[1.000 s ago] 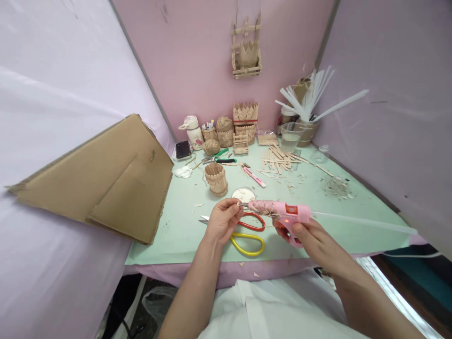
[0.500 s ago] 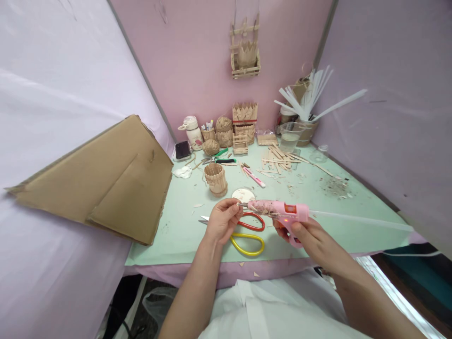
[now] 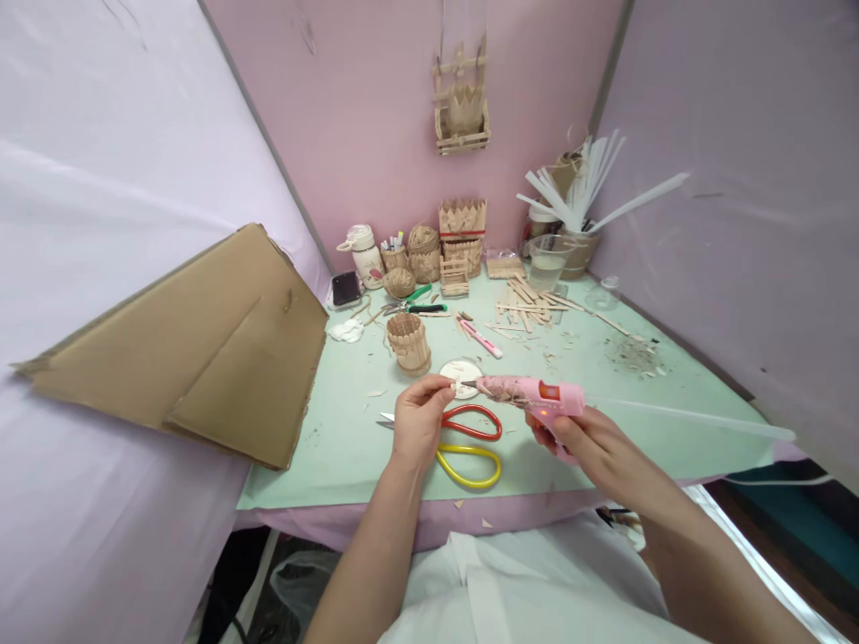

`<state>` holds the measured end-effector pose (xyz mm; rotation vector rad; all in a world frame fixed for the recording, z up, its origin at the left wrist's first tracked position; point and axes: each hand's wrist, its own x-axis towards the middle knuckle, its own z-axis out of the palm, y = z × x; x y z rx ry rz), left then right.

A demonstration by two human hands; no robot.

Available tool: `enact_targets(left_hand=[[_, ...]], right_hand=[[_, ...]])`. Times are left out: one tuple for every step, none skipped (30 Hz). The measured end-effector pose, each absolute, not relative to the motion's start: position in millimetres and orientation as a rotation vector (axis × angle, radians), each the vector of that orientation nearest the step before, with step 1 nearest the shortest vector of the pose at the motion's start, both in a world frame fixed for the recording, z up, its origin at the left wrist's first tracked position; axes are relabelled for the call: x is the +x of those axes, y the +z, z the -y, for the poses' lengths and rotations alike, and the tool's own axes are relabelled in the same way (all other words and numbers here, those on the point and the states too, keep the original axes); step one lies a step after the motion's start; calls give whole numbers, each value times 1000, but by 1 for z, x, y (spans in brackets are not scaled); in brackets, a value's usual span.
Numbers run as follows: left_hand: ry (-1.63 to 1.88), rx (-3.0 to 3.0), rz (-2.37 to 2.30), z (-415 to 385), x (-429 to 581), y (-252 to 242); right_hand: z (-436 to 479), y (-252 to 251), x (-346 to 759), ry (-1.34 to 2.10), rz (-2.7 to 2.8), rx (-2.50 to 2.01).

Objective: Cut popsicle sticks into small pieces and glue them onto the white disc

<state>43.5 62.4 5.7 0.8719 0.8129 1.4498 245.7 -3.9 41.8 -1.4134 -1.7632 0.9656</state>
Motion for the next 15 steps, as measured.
enact_targets(left_hand=[[1455,869,-807,-63,44,6],[1459,861,-804,-63,44,5],[1460,850,-803,-63,44,5],[1463,837,-802,-63,44,5],[1464,823,-799,-63,44,5],[1465,810,-796,-64,44,5],[1466,800,-792,-64,44,5],[1466,793,-790,-64,44,4],[1467,786,-792,-64,43,4],[1467,782,-798,-65,43,3],[1468,781,-806,-65,42,3],[1472,784,-819,-66,41,2],[1480,796,-840,-66,40,1],[1498,822,-870,-67,37,1],[1524,864,-912,-67,35,0]], right_hand=[[3,41,248,965,1763,-1423],[3,40,249,967,1761,-1430],[3,39,251,968,1758,-1434],[4,38,252,968,1756,-1436],[4,38,254,965,1757,-1437],[5,38,255,960,1764,-1438],[6,38,256,951,1773,-1441],[6,39,257,943,1782,-1449],[6,40,258,932,1790,-1462],[5,41,260,915,1798,-1481],[3,43,263,889,1805,-1507],[0,44,266,850,1814,-1535],[-4,44,270,795,1827,-1567],[-8,42,276,718,1844,-1604],[-13,39,282,613,1858,-1643]])
